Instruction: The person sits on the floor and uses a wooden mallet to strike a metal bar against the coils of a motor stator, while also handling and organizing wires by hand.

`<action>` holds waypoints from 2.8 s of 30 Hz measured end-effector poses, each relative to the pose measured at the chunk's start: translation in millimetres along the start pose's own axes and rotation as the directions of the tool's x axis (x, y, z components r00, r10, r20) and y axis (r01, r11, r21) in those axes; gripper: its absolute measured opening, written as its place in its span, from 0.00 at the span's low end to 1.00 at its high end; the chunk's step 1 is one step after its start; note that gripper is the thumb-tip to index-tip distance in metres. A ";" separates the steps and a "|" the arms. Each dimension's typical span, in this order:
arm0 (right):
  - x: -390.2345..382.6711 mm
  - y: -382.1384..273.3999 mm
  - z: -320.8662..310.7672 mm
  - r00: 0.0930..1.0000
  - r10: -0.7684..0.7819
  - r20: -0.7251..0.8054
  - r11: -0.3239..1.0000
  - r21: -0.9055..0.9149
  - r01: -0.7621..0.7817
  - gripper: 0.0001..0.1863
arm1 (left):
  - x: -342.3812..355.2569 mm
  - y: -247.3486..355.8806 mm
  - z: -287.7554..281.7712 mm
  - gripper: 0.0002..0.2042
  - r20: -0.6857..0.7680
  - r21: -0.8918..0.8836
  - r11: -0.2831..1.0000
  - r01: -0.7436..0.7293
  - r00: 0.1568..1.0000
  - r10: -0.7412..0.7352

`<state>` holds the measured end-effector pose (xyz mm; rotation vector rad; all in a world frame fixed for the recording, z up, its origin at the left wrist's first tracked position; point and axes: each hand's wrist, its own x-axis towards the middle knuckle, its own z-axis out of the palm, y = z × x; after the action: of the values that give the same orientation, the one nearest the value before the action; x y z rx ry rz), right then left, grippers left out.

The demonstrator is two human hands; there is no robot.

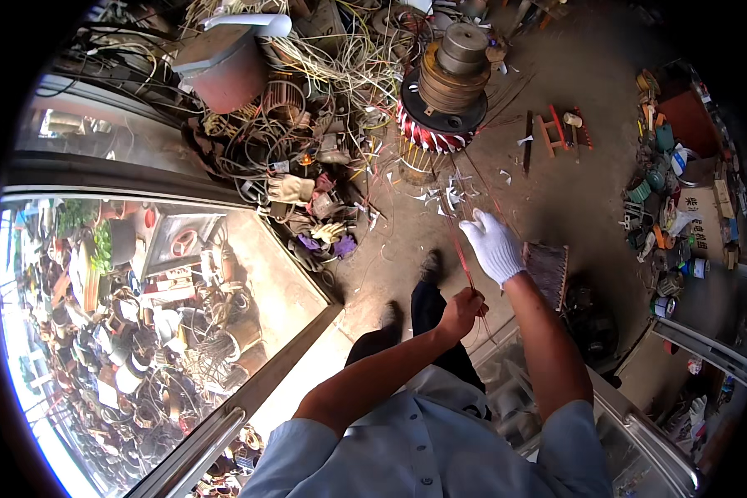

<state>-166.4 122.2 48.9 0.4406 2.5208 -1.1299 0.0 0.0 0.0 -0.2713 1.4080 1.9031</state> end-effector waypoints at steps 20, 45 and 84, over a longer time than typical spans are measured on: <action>144.6 -7.8 35.6 0.942 0.257 0.218 0.649 0.683 -0.335 0.11 | -7.1 16.7 -103.0 0.18 -0.126 0.221 0.958 0.184 0.979 -0.159; -482.2 152.5 14.9 0.982 0.026 -0.189 0.791 -0.596 -0.136 0.05 | 52.2 50.1 15.3 0.09 -0.136 -0.168 0.960 0.225 0.959 -0.249; 192.1 3.5 141.9 0.809 0.245 0.535 0.249 0.771 -0.586 0.23 | 25.8 96.3 -105.6 0.19 -0.410 0.358 0.933 0.029 0.903 0.129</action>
<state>-311.0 43.4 -124.1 1.0425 1.0680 -2.0687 -108.6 -94.9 16.8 -0.5010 2.0424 1.6417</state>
